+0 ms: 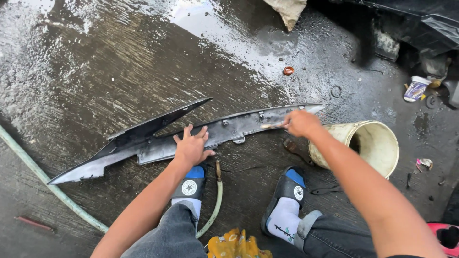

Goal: Cleaning a motorcycle fairing with a brush and soapy water

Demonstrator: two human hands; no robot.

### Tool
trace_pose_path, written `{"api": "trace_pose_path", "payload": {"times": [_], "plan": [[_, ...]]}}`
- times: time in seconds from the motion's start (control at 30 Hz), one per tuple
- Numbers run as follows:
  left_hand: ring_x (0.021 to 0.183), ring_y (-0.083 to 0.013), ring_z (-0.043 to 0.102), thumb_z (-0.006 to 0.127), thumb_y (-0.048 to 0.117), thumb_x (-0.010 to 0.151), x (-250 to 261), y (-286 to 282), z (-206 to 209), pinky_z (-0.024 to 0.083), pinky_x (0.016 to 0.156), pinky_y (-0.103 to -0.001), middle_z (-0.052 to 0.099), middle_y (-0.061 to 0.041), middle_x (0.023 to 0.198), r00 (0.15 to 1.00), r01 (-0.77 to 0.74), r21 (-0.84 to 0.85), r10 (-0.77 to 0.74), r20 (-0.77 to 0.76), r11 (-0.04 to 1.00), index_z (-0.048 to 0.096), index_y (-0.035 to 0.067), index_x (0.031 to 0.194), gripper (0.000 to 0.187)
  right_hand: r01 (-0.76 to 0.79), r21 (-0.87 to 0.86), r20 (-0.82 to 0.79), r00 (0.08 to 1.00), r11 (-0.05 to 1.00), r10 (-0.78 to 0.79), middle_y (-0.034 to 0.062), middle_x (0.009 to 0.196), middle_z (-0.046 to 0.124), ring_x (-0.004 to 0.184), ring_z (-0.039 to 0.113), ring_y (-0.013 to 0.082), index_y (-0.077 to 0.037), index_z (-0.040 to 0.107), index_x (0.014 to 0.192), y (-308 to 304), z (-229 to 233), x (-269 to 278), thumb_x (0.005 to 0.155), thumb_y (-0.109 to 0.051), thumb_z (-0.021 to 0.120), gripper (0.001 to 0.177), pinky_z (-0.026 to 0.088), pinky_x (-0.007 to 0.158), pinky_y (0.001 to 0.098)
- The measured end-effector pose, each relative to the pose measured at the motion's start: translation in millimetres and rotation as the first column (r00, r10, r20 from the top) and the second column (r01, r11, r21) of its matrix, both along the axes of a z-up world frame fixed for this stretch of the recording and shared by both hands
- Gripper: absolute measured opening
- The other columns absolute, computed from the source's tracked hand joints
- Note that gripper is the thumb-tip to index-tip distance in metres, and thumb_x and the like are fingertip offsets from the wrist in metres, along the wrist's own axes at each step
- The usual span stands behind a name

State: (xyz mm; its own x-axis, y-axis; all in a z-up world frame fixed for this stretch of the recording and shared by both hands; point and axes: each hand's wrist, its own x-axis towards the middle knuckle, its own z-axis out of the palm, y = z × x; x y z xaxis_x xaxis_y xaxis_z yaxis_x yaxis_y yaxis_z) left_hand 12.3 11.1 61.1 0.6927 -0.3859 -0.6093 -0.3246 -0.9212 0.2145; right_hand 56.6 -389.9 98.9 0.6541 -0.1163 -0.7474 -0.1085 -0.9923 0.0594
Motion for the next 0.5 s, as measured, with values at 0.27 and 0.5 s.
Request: {"api": "trace_pose_path", "payload": {"times": [0.27, 0.5], "plan": [[0.149, -0.0381, 0.021, 0.066, 0.063, 0.089, 0.5, 1.6, 3.2, 0.04, 0.102, -0.08, 0.034, 0.018, 0.166, 1.0, 0.0, -0.014, 0.0, -0.002, 1.0, 0.049, 0.023, 0.152, 0.077, -0.005, -0.147, 0.016, 1.0, 0.989, 0.007, 0.0113, 0.117, 0.08, 0.119, 0.071, 0.0352, -0.035, 0.08, 0.113, -62.3, 11.4, 5.2, 0.093, -0.037, 0.066, 0.024, 0.055, 0.104, 0.049], [0.15, -0.0376, 0.02, 0.067, 0.061, 0.09, 1.0, 1.7, 6.7, 0.039, 0.104, -0.079, 0.033, 0.019, 0.166, 1.0, -0.008, -0.007, 0.008, -0.021, 1.0, 0.048, 0.024, 0.153, 0.075, 0.042, -0.031, 0.006, 0.999, 0.999, -0.042, 0.0141, 0.119, 0.078, 0.121, 0.069, 0.0378, -0.032, 0.08, 0.113, -24.4, 7.5, -9.4, 0.094, -0.037, 0.066, 0.024, 0.054, 0.104, 0.05]]}}
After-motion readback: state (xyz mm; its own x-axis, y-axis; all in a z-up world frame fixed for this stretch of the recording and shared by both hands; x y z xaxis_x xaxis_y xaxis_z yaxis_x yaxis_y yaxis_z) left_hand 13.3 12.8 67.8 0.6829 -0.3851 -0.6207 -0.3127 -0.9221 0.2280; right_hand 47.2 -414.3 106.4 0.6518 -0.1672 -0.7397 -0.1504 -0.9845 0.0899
